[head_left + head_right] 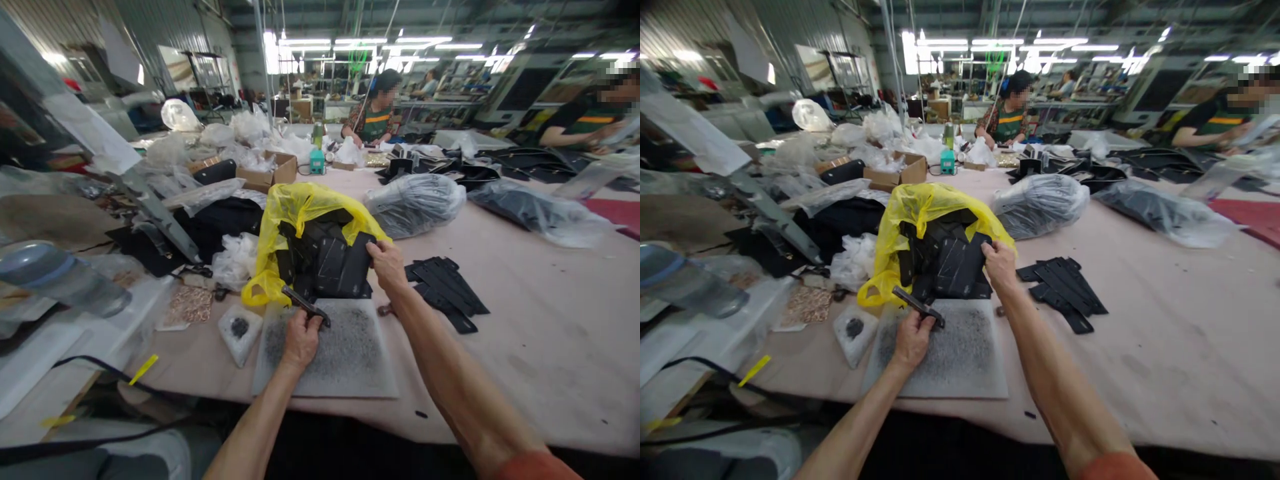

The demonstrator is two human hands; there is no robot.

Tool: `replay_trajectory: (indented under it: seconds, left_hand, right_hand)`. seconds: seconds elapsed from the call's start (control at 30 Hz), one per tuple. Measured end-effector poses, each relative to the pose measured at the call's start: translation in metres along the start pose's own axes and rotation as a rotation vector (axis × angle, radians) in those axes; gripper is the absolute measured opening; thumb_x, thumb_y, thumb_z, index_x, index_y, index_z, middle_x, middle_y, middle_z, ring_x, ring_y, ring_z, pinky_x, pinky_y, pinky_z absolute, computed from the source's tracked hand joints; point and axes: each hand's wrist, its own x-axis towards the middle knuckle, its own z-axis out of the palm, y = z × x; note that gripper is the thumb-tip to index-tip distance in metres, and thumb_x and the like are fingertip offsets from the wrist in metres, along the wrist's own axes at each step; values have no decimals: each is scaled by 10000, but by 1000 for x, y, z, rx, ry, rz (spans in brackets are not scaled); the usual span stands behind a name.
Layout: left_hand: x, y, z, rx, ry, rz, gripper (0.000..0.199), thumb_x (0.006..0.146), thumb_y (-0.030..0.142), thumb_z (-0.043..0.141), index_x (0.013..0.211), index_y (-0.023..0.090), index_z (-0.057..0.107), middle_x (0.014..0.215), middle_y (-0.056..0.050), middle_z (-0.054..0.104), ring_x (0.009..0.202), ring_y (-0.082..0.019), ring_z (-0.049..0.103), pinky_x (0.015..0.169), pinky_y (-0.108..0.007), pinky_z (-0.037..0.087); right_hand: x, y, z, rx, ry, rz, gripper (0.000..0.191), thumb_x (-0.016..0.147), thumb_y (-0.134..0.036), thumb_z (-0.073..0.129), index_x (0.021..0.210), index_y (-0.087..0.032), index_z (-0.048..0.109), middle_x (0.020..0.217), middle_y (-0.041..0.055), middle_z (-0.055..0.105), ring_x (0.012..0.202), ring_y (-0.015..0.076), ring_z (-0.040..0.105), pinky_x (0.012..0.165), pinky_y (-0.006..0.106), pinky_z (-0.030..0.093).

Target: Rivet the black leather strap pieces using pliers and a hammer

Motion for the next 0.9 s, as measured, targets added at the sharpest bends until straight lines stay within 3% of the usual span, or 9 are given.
replay_trajectory:
  seconds: [0.07,0.13,0.23,0.33,0.47,0.6,0.77,0.9]
  left_hand:
    - [0,0,0,-7,2,2,158,825,258,559,908,159,649,782,-44,699,719,-180,648,669,-265,477]
    - [1,1,-1,-3,0,4,153,830,261,563,907,157,645,782,-45,700,714,-181,650,663,-265,476]
    - [1,4,-2,38,3,0,153,840,282,566,886,160,647,768,-46,699,706,-185,650,652,-268,471]
    - [1,5,-4,88,33,-2,158,831,295,569,871,166,652,760,-45,700,693,-189,644,642,-273,467]
    - [2,4,-5,114,46,4,167,818,313,564,821,167,645,725,-46,693,663,-191,634,623,-277,468]
    - [2,2,-4,143,35,27,181,821,319,559,844,168,657,770,-58,713,709,-206,654,658,-295,483]
    - [2,1,-3,175,12,56,213,847,347,556,883,170,670,805,-71,723,747,-218,671,692,-308,497]
    - [0,1,-1,225,-5,67,241,870,369,546,905,171,679,834,-85,728,776,-231,680,712,-324,501]
  right_hand:
    - [-25,10,-15,18,-115,34,358,769,-507,562,829,-162,634,645,-11,567,583,140,487,551,264,383]
    - [-60,20,-17,19,-200,71,360,708,-482,638,857,-154,659,643,-14,594,577,141,511,547,259,384]
    - [-115,33,0,-62,-232,98,291,711,-386,664,911,-175,653,614,-29,589,575,154,535,557,264,375]
    - [-150,38,22,-270,-222,51,240,793,-310,625,1005,-198,622,630,-21,597,615,182,574,598,286,374]
    - [-163,34,33,-529,-175,-27,158,883,-314,590,999,-211,623,750,42,657,700,215,611,633,312,375]
    - [-172,32,26,-688,-183,-184,138,919,-340,568,924,-219,636,925,80,646,710,193,579,616,314,372]
    - [-198,30,10,-688,-211,-385,159,906,-328,581,982,-208,651,993,95,613,938,263,534,804,384,394]
    - [-216,29,5,-606,-204,-380,288,856,-366,637,1092,-200,639,1100,109,592,1024,290,489,899,434,357]
